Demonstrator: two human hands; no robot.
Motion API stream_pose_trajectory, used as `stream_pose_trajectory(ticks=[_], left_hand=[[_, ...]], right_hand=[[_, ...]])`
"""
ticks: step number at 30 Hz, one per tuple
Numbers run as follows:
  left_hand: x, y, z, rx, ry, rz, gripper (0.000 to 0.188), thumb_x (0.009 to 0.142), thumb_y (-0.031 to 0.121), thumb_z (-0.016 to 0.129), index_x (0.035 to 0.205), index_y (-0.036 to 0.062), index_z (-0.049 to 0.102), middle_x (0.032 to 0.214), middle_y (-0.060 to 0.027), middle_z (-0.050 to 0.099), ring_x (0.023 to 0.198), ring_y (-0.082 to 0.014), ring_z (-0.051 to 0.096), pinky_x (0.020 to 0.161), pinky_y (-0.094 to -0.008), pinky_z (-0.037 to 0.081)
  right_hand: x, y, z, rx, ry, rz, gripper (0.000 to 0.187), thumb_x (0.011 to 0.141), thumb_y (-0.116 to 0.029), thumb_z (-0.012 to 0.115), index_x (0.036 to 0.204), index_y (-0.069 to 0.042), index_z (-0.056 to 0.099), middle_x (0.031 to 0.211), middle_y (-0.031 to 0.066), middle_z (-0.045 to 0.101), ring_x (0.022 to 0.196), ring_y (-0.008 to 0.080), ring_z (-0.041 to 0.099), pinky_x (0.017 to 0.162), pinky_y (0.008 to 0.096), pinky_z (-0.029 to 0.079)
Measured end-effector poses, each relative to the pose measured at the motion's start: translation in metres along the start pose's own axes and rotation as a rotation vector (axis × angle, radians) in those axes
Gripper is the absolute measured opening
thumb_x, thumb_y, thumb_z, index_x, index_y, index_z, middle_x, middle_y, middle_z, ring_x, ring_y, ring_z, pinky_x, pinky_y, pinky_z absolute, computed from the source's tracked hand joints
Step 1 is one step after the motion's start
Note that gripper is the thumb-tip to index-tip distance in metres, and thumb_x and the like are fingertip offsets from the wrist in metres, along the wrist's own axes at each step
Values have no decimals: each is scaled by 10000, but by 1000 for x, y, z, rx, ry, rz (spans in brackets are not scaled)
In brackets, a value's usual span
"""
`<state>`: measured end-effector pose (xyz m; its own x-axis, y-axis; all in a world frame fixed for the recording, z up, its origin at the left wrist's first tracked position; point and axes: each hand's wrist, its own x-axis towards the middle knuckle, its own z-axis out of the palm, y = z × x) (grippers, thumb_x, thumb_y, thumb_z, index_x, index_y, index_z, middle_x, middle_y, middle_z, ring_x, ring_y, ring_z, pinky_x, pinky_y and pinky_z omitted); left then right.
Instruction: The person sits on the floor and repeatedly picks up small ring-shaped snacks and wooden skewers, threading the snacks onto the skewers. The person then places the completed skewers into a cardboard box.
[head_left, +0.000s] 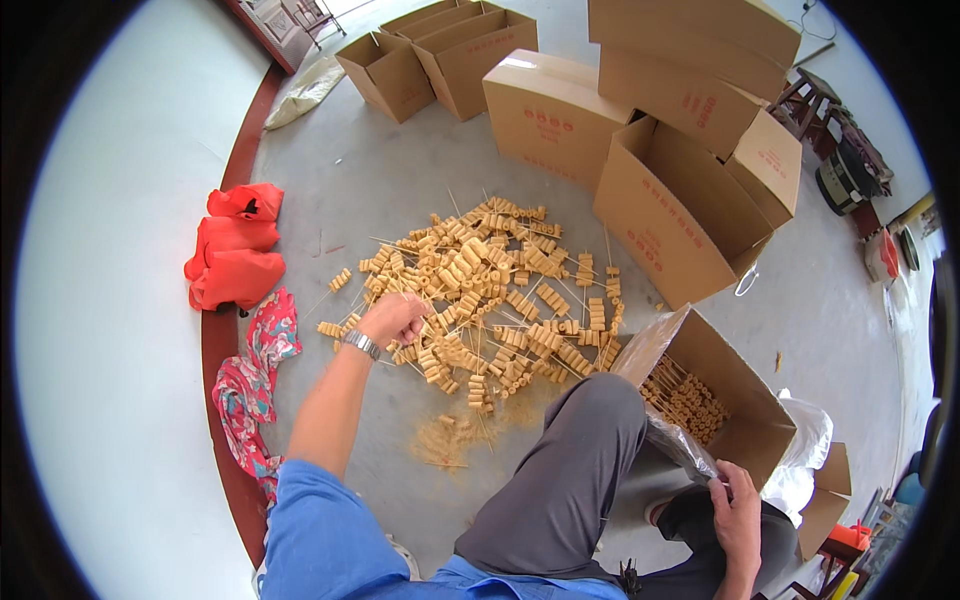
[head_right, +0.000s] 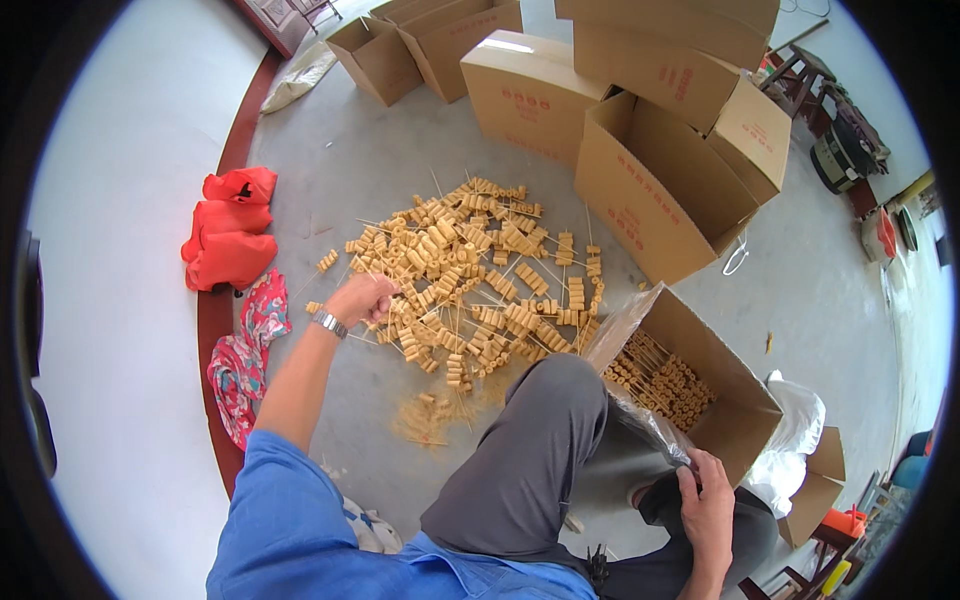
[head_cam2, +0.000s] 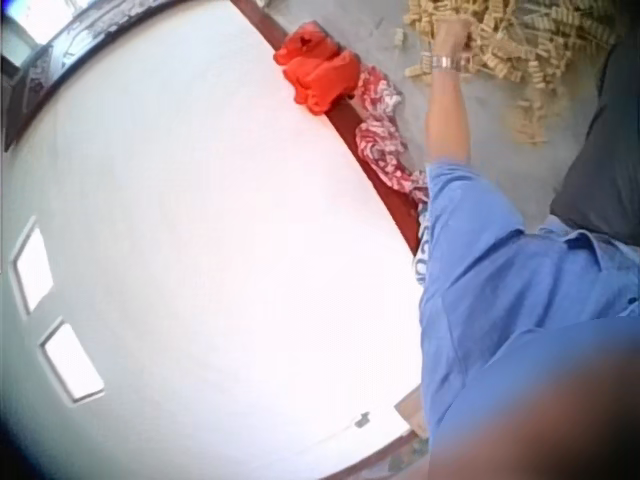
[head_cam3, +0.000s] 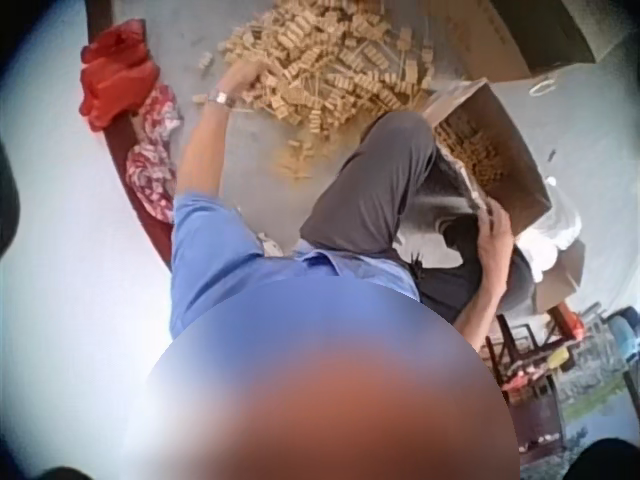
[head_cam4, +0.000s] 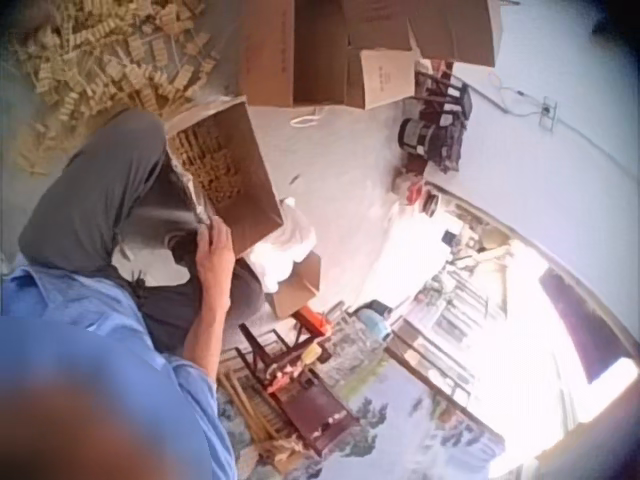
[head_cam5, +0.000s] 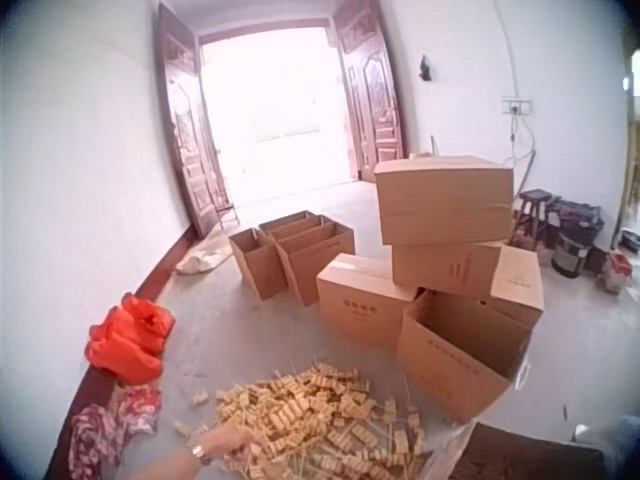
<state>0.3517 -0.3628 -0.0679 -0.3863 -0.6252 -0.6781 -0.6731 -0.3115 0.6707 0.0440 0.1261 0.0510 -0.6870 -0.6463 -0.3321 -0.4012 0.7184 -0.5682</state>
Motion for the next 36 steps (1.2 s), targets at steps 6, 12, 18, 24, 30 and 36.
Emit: stream_pose_trajectory(ticks=[6, 12, 18, 24, 30, 36], left_hand=[[-96, 27, 21, -238, -214, 158, 211, 970, 238, 572, 903, 42, 609, 601, 3, 519, 480, -99, 481, 442, -244, 388], [-195, 92, 62, 13, -402, 283, 292, 986, 300, 563, 937, 16, 610, 563, -16, 574, 441, -86, 515, 423, -220, 401], [-252, 102, 97, 108, -624, 248, 269, 1015, 272, 511, 926, 24, 569, 572, -34, 577, 463, -110, 539, 440, -242, 420], [-241, 66, 122, -45, -752, 124, 202, 1022, 199, 484, 979, 21, 568, 599, -62, 587, 478, -144, 557, 458, -256, 465], [-254, 64, 142, -4, -769, 67, 371, 1033, 325, 475, 918, 5, 623, 623, -49, 604, 502, -110, 565, 474, -247, 473], [-267, 51, 142, 41, -787, 16, 479, 1043, 372, 443, 1239, -53, 547, 643, -27, 577, 534, -98, 547, 501, -230, 451]], right_hand=[[-12, -71, 27, 370, -115, -223, 266, 938, -127, 621, 1175, -8, 647, 1108, 116, 669, 1041, 199, 629, 927, 303, 481], [7, -145, 79, 540, -390, -515, 507, 980, -244, 589, 1418, -32, 449, 1473, 142, 403, 1325, 252, 452, 1101, 373, 381], [3, -189, 103, 1127, -668, -376, 508, 965, -327, 638, 1339, -3, 522, 1224, 99, 608, 1132, 188, 571, 977, 326, 457], [-18, -177, 105, 1460, -615, -243, 292, 931, -172, 691, 1159, -5, 620, 1019, 46, 667, 941, 133, 625, 835, 294, 512], [-23, -158, 101, 1416, -477, -218, 258, 937, -177, 678, 1137, -30, 608, 1027, 80, 678, 932, 150, 641, 780, 308, 534], [-19, -144, 74, 1567, -379, -116, 301, 1006, -262, 582, 1131, 12, 578, 497, -42, 425, 601, 142, 637, 735, 318, 561]])
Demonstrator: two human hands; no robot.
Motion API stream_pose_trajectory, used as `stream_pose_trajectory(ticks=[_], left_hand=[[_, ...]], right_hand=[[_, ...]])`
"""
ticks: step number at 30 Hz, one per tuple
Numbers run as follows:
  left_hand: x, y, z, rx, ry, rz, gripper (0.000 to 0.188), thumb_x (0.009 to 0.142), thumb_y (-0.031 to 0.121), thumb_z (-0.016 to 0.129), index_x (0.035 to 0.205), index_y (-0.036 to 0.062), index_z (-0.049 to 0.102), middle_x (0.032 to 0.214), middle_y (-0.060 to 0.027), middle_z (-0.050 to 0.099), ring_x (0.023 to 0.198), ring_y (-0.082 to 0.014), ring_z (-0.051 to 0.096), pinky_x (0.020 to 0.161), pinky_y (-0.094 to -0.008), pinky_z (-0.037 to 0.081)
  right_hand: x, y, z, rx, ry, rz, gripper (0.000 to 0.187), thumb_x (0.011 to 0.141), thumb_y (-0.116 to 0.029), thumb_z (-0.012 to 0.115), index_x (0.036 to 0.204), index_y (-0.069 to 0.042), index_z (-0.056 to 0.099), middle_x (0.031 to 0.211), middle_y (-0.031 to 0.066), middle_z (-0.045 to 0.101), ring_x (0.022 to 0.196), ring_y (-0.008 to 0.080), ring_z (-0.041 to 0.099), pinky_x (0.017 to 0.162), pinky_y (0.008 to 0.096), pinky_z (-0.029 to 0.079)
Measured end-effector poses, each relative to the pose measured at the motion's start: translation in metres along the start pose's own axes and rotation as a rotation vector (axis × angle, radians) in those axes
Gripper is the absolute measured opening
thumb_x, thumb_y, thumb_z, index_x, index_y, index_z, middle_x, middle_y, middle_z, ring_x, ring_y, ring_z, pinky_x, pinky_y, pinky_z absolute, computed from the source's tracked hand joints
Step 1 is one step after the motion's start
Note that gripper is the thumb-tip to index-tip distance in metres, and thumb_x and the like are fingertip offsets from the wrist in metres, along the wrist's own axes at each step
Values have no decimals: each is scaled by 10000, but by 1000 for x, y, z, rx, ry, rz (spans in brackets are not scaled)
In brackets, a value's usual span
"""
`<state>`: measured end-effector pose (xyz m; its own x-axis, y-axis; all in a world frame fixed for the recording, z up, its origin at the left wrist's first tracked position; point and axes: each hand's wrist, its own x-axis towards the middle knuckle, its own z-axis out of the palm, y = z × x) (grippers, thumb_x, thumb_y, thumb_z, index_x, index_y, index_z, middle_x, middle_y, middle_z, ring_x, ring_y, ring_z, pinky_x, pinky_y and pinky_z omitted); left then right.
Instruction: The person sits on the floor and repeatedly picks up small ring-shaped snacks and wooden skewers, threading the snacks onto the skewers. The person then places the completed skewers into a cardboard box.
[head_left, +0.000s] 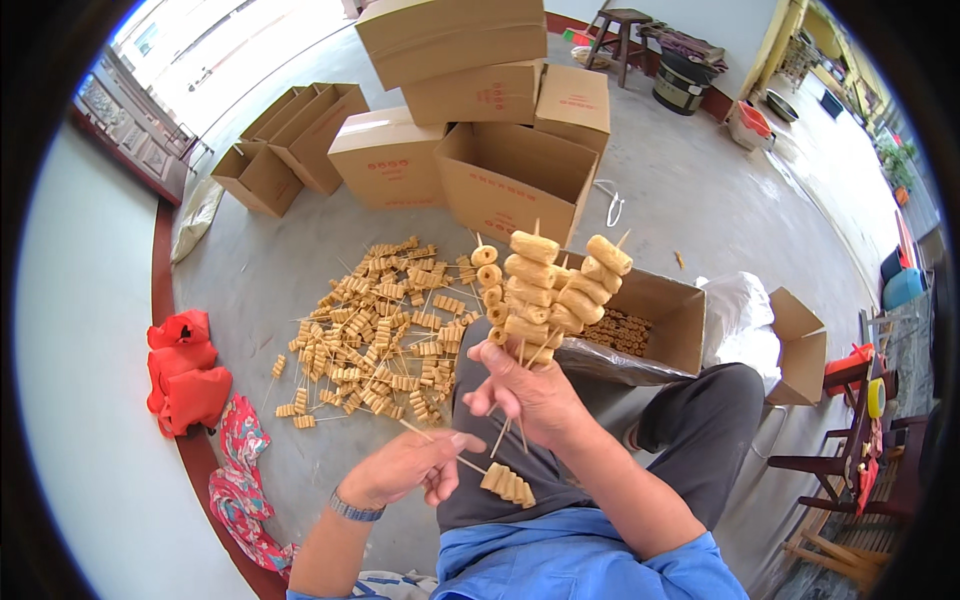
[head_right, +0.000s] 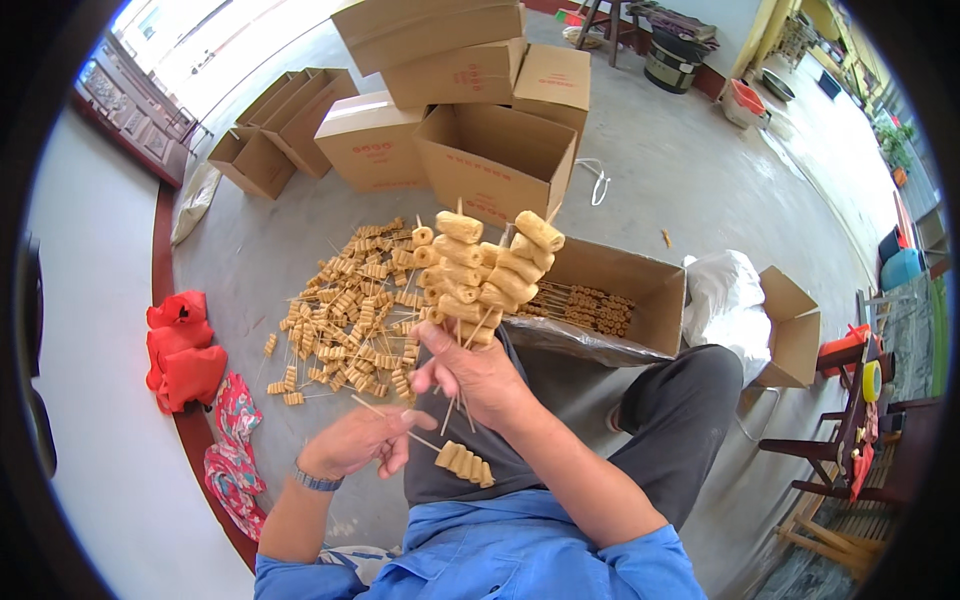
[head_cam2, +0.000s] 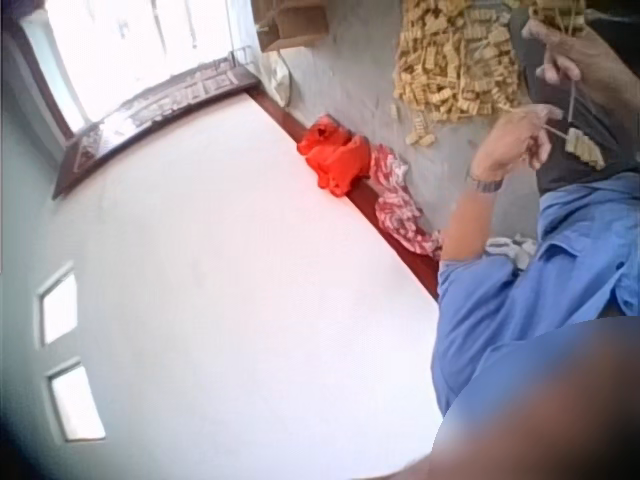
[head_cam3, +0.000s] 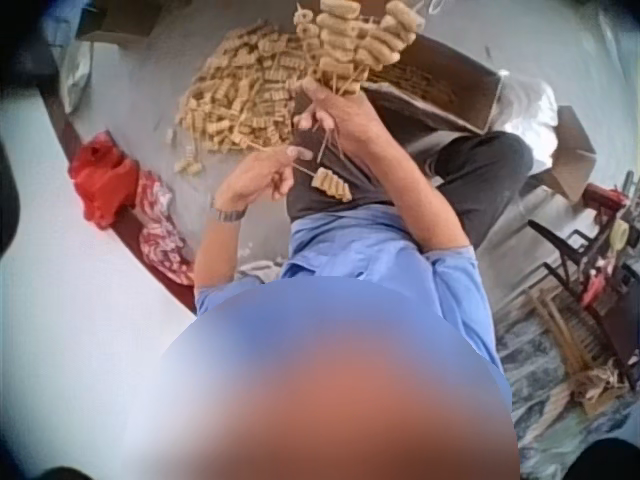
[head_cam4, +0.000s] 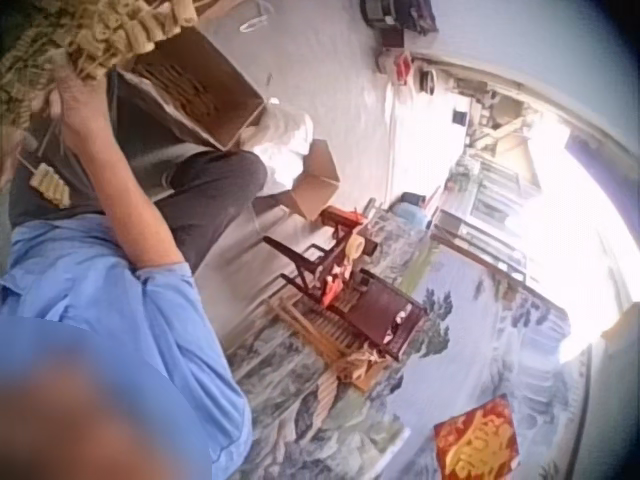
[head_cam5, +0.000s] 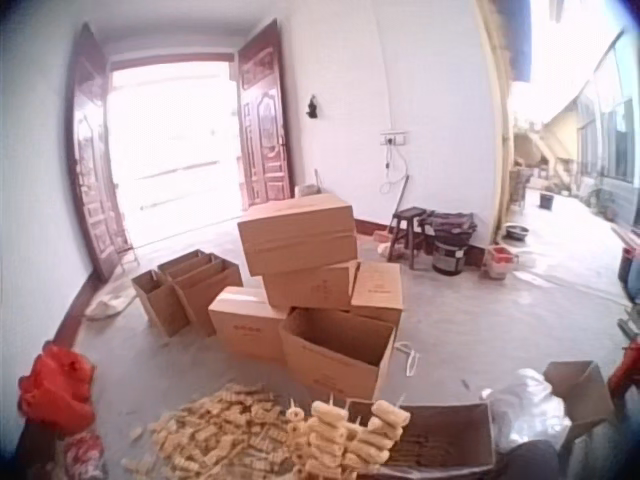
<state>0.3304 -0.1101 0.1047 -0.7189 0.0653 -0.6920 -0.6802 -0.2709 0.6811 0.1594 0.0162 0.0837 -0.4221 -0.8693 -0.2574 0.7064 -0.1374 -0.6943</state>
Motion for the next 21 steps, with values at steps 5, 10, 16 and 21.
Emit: stream_pose_trajectory(ticks=[5, 10, 16, 21], left_hand=[[-29, 5, 1, -12, 109, 213, 459, 1050, 319, 427, 1246, -79, 544, 682, -43, 594, 585, -109, 558, 559, -246, 464], [-73, 40, 41, 467, 704, 558, 340, 1026, 205, 452, 1195, -55, 591, 787, -88, 650, 655, -173, 595, 628, -303, 484], [-13, 22, 89, 1398, 622, 830, 255, 879, 72, 548, 1124, 14, 589, 870, -98, 611, 760, -295, 584, 680, -406, 439], [28, 3, 119, 1473, 584, 855, 171, 830, 56, 581, 997, 22, 563, 700, -71, 539, 640, -238, 547, 596, -361, 412]], right_hand=[[-24, -28, -27, -195, -46, 78, 366, 1029, -306, 532, 1183, 23, 570, 481, -41, 416, 574, 120, 621, 746, 338, 564], [-44, -32, -38, -269, -28, 115, 392, 1026, -323, 535, 1193, 29, 574, 510, -30, 472, 587, 132, 624, 742, 330, 558], [-56, -11, -39, -6, -33, 298, 481, 1029, -394, 493, 1239, 34, 556, 1157, 162, 641, 1100, 229, 626, 895, 357, 556], [-69, -20, -36, 147, 20, 280, 460, 1059, -313, 422, 1284, 77, 516, 1187, 232, 634, 1136, 309, 613, 1009, 424, 487]])
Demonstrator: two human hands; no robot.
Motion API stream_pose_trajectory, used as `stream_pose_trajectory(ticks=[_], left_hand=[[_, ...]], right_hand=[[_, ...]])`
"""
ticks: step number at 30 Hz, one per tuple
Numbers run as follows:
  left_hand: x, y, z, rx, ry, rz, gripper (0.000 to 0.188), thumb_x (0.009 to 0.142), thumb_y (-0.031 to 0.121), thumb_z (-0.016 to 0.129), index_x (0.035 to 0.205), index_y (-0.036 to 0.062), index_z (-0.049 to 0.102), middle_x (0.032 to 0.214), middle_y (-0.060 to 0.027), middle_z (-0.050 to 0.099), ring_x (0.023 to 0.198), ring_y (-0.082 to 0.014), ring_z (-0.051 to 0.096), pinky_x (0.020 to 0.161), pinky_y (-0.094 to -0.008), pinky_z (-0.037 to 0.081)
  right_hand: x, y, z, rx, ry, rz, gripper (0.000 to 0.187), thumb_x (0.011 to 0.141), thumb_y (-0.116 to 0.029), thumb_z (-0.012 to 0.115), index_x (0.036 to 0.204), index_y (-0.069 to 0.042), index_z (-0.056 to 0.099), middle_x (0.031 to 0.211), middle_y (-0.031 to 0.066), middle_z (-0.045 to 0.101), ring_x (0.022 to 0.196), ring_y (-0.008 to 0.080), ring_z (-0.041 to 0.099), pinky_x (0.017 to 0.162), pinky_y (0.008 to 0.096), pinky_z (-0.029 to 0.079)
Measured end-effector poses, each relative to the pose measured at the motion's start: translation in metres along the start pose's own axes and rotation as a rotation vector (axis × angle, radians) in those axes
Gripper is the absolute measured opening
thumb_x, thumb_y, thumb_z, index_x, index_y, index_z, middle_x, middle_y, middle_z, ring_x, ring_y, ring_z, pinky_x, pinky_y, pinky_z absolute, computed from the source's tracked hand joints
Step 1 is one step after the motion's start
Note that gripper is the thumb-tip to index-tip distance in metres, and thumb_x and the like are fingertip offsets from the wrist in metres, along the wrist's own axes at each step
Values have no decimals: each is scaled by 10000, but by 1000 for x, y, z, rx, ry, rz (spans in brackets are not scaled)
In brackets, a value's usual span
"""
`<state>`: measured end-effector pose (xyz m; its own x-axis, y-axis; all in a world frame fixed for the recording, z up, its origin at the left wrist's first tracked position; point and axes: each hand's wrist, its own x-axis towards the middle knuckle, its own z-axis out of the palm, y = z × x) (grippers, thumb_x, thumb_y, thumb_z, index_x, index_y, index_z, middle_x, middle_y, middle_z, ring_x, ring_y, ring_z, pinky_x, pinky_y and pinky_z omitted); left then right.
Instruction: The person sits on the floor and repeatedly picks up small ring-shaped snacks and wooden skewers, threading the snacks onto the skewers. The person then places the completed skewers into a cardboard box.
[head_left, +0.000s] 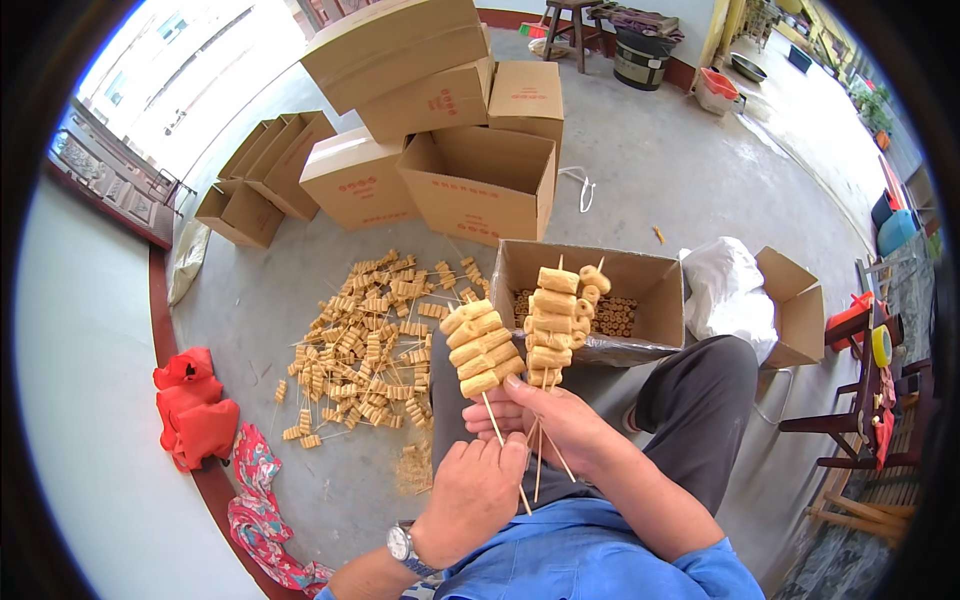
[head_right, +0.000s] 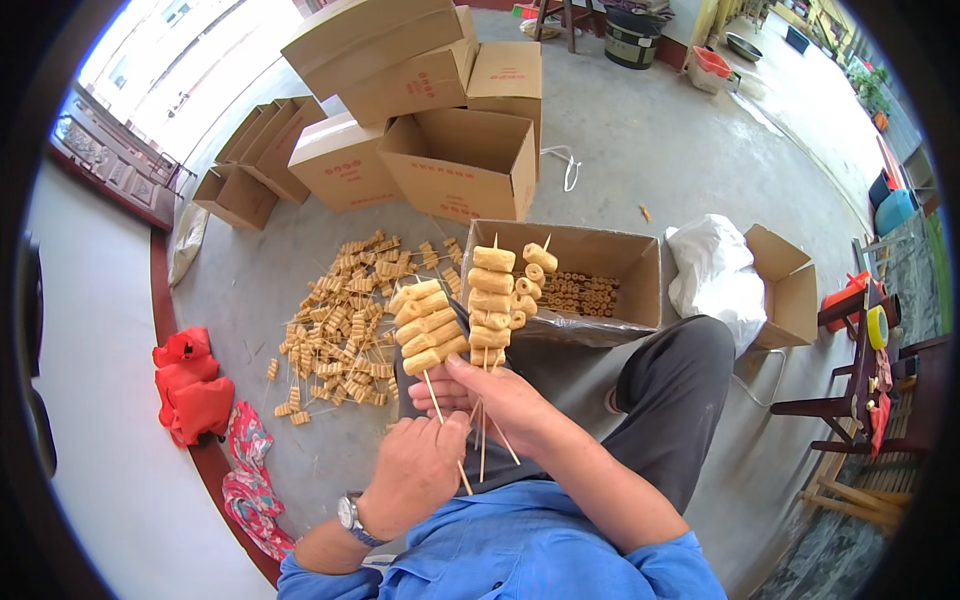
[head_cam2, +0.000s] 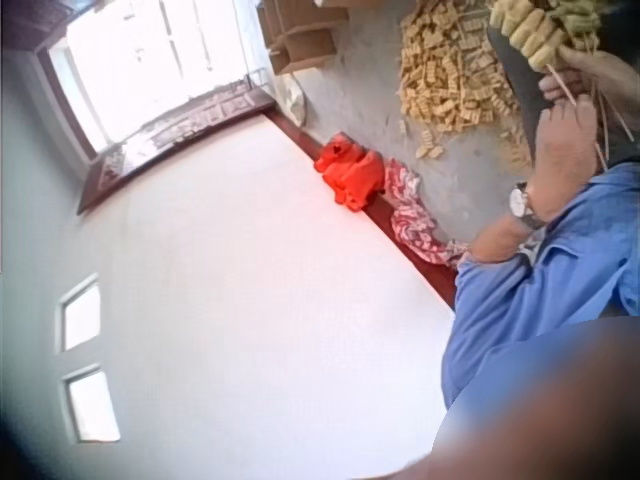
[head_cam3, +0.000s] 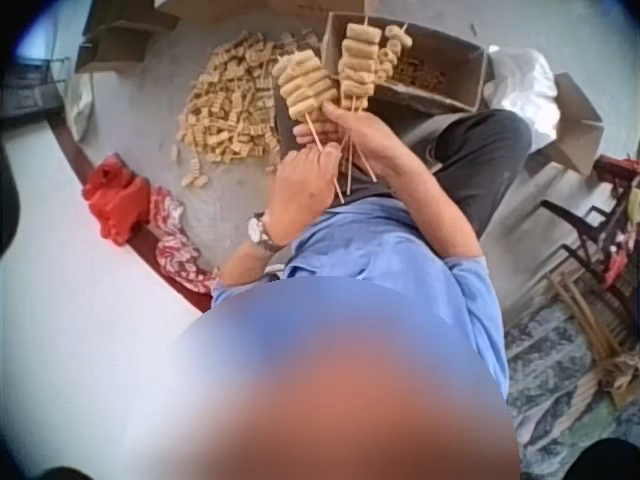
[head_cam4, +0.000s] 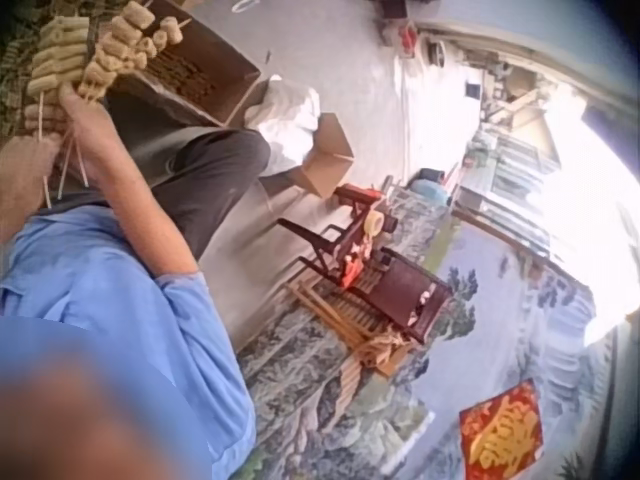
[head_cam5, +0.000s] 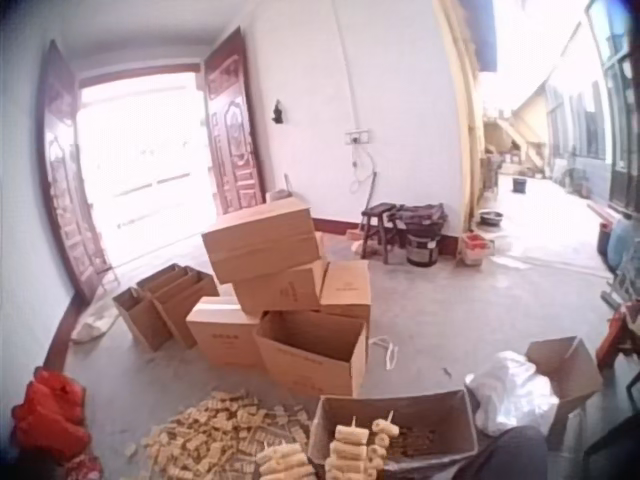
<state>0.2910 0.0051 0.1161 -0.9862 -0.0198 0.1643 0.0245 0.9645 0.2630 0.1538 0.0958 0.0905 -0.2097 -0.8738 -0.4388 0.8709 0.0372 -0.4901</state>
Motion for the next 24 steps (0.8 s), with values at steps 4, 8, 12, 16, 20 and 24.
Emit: stream_pose_trajectory(ticks=[4, 8, 12, 16, 20, 24], left_hand=[[4, 2, 13, -74, 32, 57, 109, 808, 53, 584, 908, 35, 548, 599, -49, 511, 550, -226, 542, 535, -345, 432], [8, 15, 2, -108, -190, 117, 105, 781, 66, 588, 866, 44, 532, 592, -54, 517, 532, -226, 552, 521, -322, 453], [7, 18, 9, -96, -302, 242, 135, 774, 82, 594, 882, 42, 525, 601, -55, 525, 555, -226, 566, 550, -319, 465], [-1, 23, 6, -146, -335, 209, 324, 828, 104, 594, 1128, -8, 541, 620, -61, 543, 586, -243, 580, 585, -334, 472], [-4, 21, -27, -398, -585, 133, 567, 906, 182, 620, 1398, -2, 406, 824, -91, 635, 767, -237, 654, 706, -334, 523], [4, -8, -3, -1251, -6, -522, 662, 938, 289, 656, 1444, 27, 320, 1240, -105, 561, 1172, -239, 567, 991, -406, 490]], right_hand=[[-16, 0, -12, -68, -117, -12, 454, 1043, -302, 473, 1295, 73, 518, 1187, 223, 640, 1156, 279, 602, 1002, 395, 479], [-27, 1, -24, -231, -198, 14, 374, 1026, -257, 524, 1250, 41, 551, 1088, 150, 662, 1105, 206, 595, 999, 335, 447], [-31, 13, -36, -209, -169, -1, 263, 1020, -243, 544, 1134, -7, 563, 872, 34, 592, 912, 139, 563, 936, 305, 460], [-32, 9, -38, -140, -96, -67, 204, 1022, -245, 545, 1052, -44, 542, 806, 2, 536, 823, 109, 528, 897, 303, 477], [-40, 3, -52, -91, -33, -107, 189, 1028, -252, 536, 1053, -66, 519, 785, -10, 499, 770, 100, 521, 869, 334, 509], [-44, 12, -57, -101, -48, -68, 202, 1031, -260, 529, 1083, -66, 510, 790, -7, 494, 773, 112, 535, 859, 360, 530]])
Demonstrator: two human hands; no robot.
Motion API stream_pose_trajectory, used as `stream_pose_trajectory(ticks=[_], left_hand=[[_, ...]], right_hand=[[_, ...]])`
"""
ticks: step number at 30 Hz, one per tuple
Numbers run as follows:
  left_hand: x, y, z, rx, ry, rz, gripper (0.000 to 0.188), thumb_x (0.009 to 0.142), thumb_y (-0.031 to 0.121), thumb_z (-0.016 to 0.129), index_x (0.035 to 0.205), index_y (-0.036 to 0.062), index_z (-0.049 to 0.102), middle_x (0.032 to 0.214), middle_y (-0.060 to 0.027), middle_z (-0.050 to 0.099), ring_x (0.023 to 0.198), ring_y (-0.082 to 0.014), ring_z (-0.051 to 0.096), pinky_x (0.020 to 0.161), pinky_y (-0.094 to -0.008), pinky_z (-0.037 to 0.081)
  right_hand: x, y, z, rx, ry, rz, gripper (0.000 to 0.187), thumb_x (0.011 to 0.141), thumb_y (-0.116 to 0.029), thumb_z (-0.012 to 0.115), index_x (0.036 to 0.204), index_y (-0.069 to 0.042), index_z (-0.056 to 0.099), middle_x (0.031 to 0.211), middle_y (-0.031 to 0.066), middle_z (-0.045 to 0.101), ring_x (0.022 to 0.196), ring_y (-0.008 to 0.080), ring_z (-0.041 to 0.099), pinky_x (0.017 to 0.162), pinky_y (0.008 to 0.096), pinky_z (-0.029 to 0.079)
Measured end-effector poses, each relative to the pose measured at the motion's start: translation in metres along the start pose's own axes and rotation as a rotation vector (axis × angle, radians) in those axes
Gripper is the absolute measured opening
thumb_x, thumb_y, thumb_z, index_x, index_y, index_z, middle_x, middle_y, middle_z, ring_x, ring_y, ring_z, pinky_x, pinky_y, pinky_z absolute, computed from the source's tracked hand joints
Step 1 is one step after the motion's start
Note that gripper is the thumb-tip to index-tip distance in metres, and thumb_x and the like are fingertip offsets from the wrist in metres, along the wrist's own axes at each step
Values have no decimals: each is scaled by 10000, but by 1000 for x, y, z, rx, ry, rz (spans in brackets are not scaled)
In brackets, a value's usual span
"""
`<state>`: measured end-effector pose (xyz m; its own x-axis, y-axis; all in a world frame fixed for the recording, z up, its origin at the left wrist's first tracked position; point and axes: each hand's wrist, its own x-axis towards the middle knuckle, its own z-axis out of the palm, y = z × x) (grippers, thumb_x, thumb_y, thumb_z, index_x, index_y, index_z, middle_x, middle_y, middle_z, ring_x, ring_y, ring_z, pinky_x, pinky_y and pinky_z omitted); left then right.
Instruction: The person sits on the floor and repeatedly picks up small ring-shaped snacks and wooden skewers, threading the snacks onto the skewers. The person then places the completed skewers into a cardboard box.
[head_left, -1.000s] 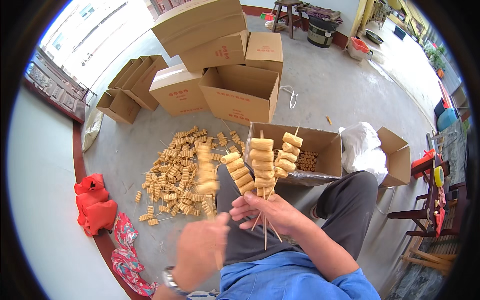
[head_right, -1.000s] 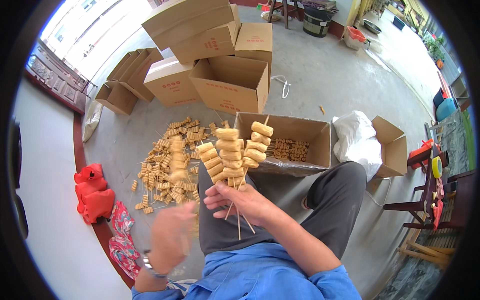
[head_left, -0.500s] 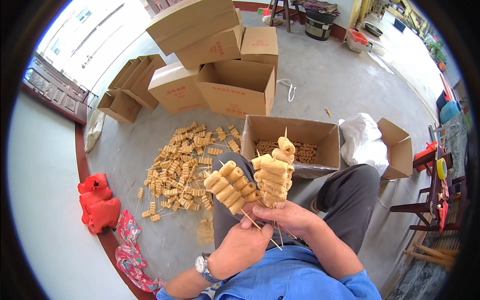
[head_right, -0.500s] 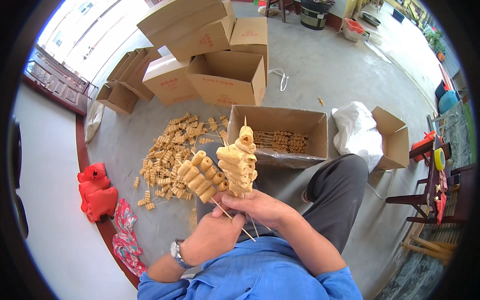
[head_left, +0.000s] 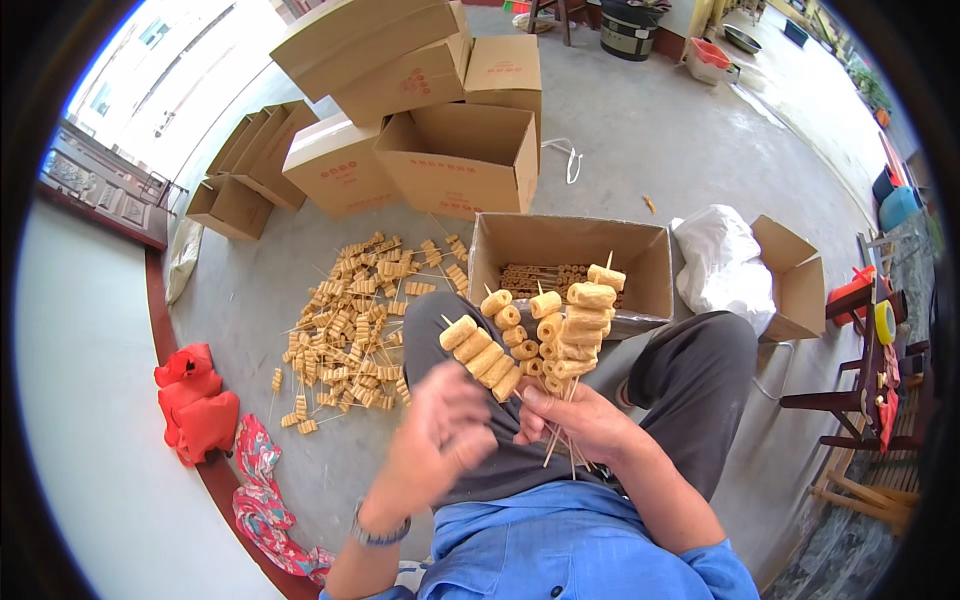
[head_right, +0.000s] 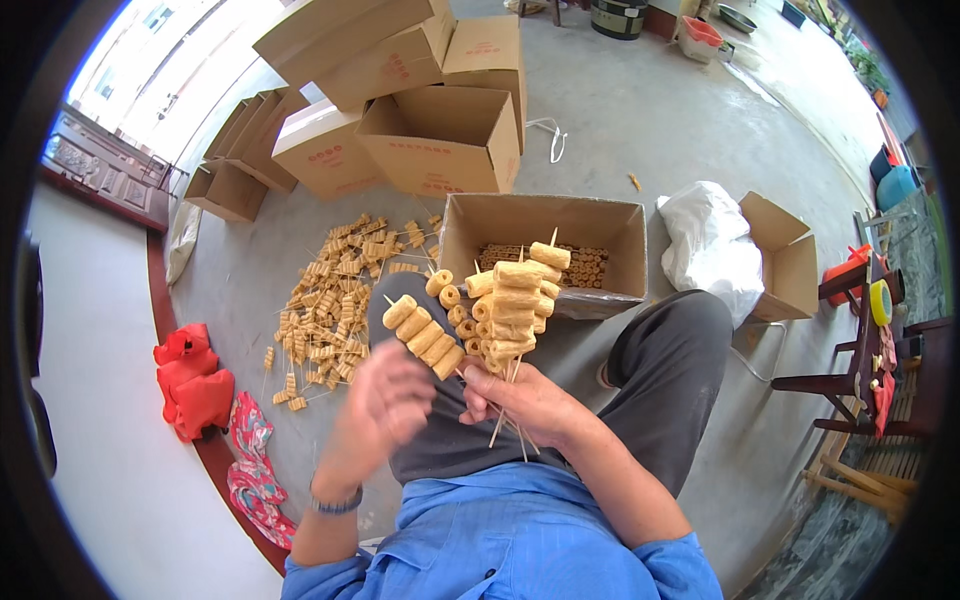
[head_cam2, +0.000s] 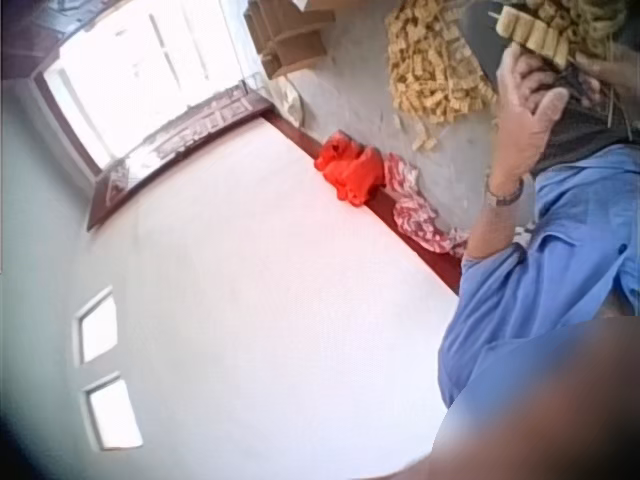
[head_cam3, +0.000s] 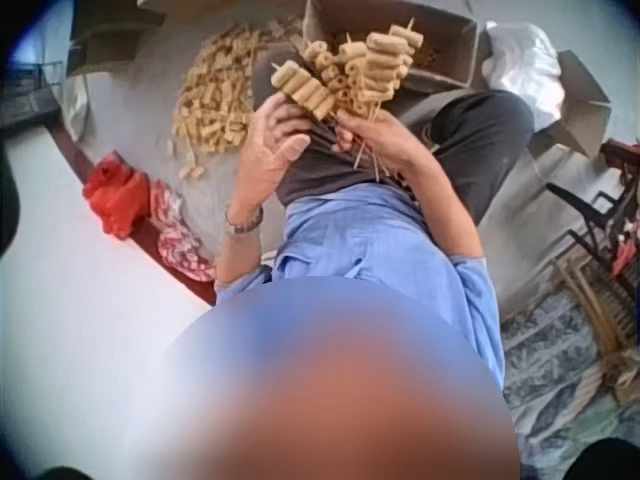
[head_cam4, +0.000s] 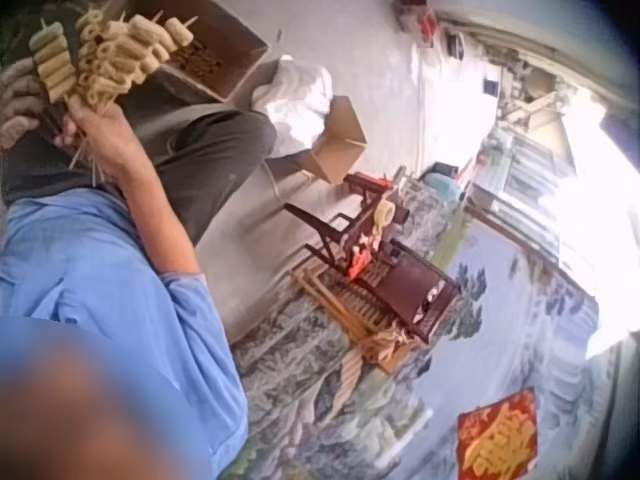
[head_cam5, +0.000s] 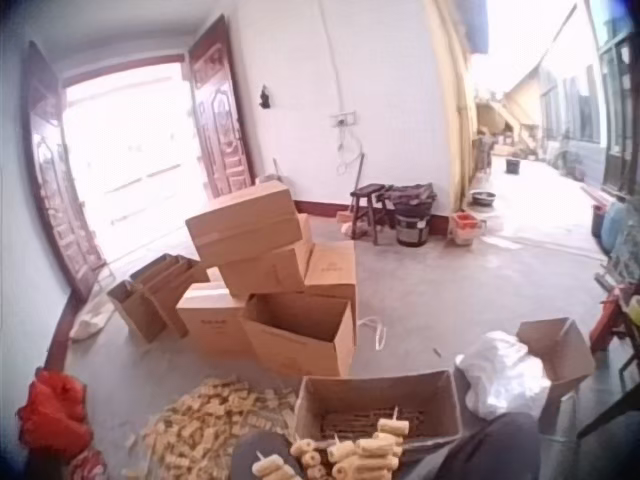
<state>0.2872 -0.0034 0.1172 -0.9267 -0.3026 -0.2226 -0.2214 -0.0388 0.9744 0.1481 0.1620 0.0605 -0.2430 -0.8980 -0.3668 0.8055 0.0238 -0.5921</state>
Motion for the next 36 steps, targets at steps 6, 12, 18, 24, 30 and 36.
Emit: stream_pose_trajectory(ticks=[6, 12, 18, 24, 30, 36], left_hand=[[45, -23, 16, -634, 59, 6, 569, 1007, 350, 544, 1427, 16, 357, 1329, -143, 530, 1226, -258, 542, 1038, -422, 457], [52, -32, 34, -913, -156, 60, 523, 1048, 351, 434, 1442, 22, 333, 1459, -148, 429, 1318, -283, 462, 1093, -456, 407], [46, -40, 41, -1035, -163, -13, 648, 1021, 483, 375, 1454, 2, 349, 1444, -154, 448, 1304, -312, 479, 1089, -468, 405], [50, -41, 42, -1029, -136, 43, 714, 916, 519, 484, 1391, -12, 433, 1418, -180, 464, 1285, -342, 496, 1081, -477, 411], [53, -26, 39, -908, -219, 96, 682, 904, 468, 507, 1401, 13, 407, 1406, -206, 460, 1263, -351, 503, 1062, -493, 427], [56, -39, 31, -972, -181, 73, 701, 919, 374, 495, 1498, 44, 278, 1270, -149, 544, 1170, -343, 562, 1008, -494, 473]], right_hand=[[-7, 4, -4, -17, -130, 87, 324, 1047, -347, 475, 1162, -49, 530, 771, 13, 527, 728, 127, 571, 793, 339, 552], [-18, 1, -9, 110, -433, 257, 523, 1067, -374, 366, 1421, 8, 412, 755, 89, 597, 682, 205, 647, 606, 338, 605], [-12, 8, -21, 204, -621, 339, 590, 1073, -423, 266, 1469, 7, 349, 953, 188, 668, 885, 318, 694, 654, 373, 619], [-11, 12, -19, 162, -572, 387, 608, 1070, -436, 265, 1477, 11, 331, 986, 203, 670, 929, 315, 688, 692, 386, 618], [-12, 12, -12, 120, -514, 382, 588, 1064, -452, 302, 1385, 22, 433, 976, 199, 675, 916, 285, 690, 746, 390, 608], [-9, 20, -11, 55, -182, 205, 446, 1011, -374, 538, 1218, 21, 537, 967, 144, 674, 933, 231, 681, 804, 377, 587]])
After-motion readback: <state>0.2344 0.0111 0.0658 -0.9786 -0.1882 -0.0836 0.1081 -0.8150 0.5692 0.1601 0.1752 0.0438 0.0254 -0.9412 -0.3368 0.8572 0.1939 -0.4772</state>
